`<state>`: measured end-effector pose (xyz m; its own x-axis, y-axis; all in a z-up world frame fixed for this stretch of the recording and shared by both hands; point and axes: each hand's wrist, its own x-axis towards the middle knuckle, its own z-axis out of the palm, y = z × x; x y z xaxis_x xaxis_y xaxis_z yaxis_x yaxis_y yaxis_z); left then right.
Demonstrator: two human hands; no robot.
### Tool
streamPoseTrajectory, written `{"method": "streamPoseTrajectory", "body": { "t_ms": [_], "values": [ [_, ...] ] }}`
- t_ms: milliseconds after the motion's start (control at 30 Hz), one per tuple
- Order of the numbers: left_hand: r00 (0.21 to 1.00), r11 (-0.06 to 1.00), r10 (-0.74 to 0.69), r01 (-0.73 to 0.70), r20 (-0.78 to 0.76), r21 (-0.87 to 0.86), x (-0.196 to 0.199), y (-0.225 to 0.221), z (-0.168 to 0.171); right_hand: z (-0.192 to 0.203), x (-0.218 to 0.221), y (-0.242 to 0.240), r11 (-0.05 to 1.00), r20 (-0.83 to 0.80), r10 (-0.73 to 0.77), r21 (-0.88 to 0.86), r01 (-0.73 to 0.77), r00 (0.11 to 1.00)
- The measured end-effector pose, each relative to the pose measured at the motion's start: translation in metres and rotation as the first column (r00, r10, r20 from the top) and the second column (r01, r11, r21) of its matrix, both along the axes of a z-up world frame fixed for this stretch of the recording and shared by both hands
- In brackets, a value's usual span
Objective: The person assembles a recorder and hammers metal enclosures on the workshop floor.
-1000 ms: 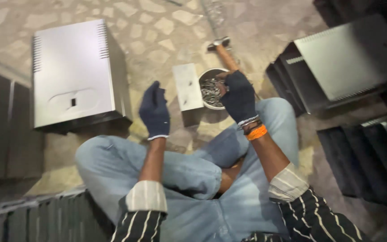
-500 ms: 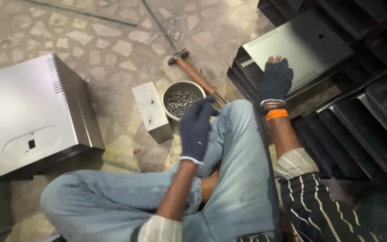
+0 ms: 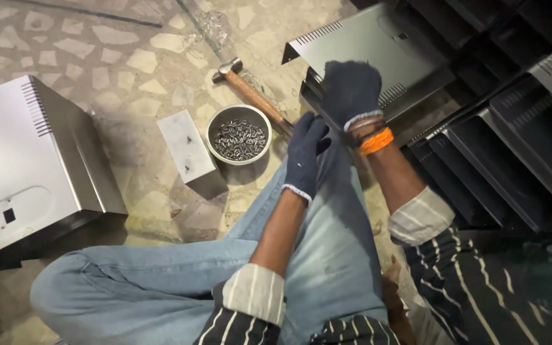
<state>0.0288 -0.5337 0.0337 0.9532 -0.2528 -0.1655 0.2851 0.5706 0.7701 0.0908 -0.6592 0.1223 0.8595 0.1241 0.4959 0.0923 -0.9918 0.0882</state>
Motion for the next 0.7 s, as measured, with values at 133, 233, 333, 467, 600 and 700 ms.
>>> {"method": "streamPoseTrajectory", "body": {
  "t_ms": [133,233,333,467,600,700],
  "values": [
    [0.998,0.969,-0.044,0.032,-0.042,-0.244,0.015,-0.021,-0.019,0.036,-0.022,0.007,0.999,-0.005,0.046,-0.014,-0.046,0.999],
    [0.994,0.907,-0.094,0.061,-0.059,-0.416,0.004,-0.018,0.012,0.064,-0.050,0.027,0.992,-0.080,0.097,0.083,-0.091,0.992],
    [0.975,0.736,-0.210,0.112,-0.068,-0.668,0.002,-0.013,0.041,0.065,-0.064,0.031,0.952,-0.073,0.225,0.229,-0.203,0.972],
    [0.999,0.966,0.010,-0.019,-0.038,-0.256,0.014,-0.013,0.027,0.057,-0.062,0.015,0.861,-0.036,0.339,0.414,-0.295,0.940],
    [0.976,0.993,0.117,-0.116,0.186,-0.018,0.012,-0.001,0.037,0.049,-0.060,-0.021,0.850,-0.008,0.230,0.489,-0.197,0.973],
    [0.982,0.999,0.036,-0.037,0.184,-0.002,0.007,0.035,0.068,0.047,-0.058,-0.054,0.909,0.131,0.183,0.356,-0.218,0.974]
  ]
}}
